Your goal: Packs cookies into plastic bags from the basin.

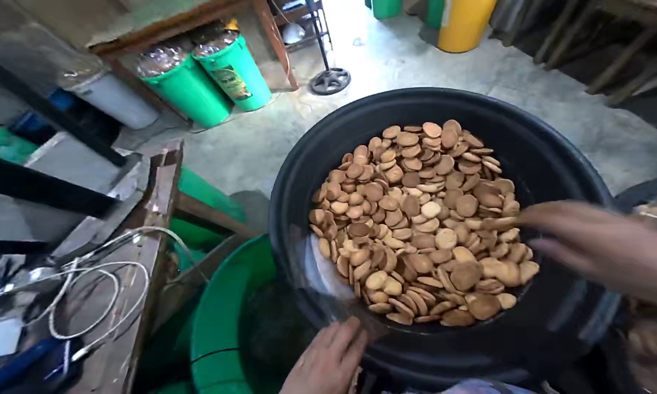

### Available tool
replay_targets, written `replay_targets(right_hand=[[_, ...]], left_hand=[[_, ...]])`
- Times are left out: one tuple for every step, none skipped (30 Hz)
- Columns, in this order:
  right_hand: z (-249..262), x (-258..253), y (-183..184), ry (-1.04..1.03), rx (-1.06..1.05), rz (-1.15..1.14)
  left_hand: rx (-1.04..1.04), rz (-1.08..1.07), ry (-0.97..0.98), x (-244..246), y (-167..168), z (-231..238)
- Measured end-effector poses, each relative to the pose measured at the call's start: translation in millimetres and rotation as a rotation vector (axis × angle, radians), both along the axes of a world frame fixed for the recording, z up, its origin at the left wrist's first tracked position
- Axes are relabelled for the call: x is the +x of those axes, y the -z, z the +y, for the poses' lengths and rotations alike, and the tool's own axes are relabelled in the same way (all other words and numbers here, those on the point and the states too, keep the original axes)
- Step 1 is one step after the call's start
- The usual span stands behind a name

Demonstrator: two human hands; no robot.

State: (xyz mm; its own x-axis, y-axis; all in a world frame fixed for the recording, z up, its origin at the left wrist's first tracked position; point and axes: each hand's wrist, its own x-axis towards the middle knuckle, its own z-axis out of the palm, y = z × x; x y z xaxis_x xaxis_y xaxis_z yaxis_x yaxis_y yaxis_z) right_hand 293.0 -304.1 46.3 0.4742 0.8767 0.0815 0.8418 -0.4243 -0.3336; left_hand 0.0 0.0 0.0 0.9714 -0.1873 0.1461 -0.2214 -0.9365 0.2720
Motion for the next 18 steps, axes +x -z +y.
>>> replay_targets(right_hand=[[31,7,20,-0.110,-0.109,0.076],[62,13,39,-0.203,-0.234,0.160],[91,19,58,-0.272,-0.347,0.211],[117,26,77,-0.322,-0.414,0.209],[136,34,96,-0.365,-0.418,0.156],[152,43,114,-0.390,-0.396,0.081],[163,51,129,-0.400,-0.373,0.006],[172,59,142,-0.404,-0.362,-0.063],[180,65,150,-0.404,-0.379,-0.117],[186,69,156,-0.413,-0.385,-0.159],[191,71,160,-0.430,-0.376,-0.203],[196,71,165,-0.454,-0.361,-0.241],[200,70,169,-0.480,-0.346,-0.264],[202,68,171,-0.502,-0.321,-0.279],[203,66,172,-0.519,-0.292,-0.292],[202,64,171,-0.529,-0.273,-0.295],[198,62,168,-0.530,-0.280,-0.285],[192,60,163,-0.516,-0.315,-0.248]], left_hand=[[0.050,-0.018,-0.032,-3,1,0],[0.082,-0.018,-0.065,-6,1,0],[0.099,-0.010,-0.097,-9,0,0],[0.098,-0.005,-0.124,-12,1,0],[0.085,-0.015,-0.148,-14,2,1],[0.069,-0.036,-0.171,-16,4,1],[0.058,-0.075,-0.197,-18,7,1],[0.056,-0.136,-0.228,-18,12,2],[0.062,-0.198,-0.259,-17,16,4],[0.071,-0.241,-0.287,-15,20,4],[0.082,-0.272,-0.314,-12,22,3],[0.083,-0.291,-0.334,-8,24,-1],[0.074,-0.288,-0.344,-5,26,-5],[0.055,-0.276,-0.346,-1,25,-10],[0.016,-0.250,-0.343,2,23,-13],[-0.049,-0.211,-0.339,5,20,-15],[-0.148,-0.158,-0.337,7,15,-15],[-0.276,-0.095,-0.346,9,10,-13]])
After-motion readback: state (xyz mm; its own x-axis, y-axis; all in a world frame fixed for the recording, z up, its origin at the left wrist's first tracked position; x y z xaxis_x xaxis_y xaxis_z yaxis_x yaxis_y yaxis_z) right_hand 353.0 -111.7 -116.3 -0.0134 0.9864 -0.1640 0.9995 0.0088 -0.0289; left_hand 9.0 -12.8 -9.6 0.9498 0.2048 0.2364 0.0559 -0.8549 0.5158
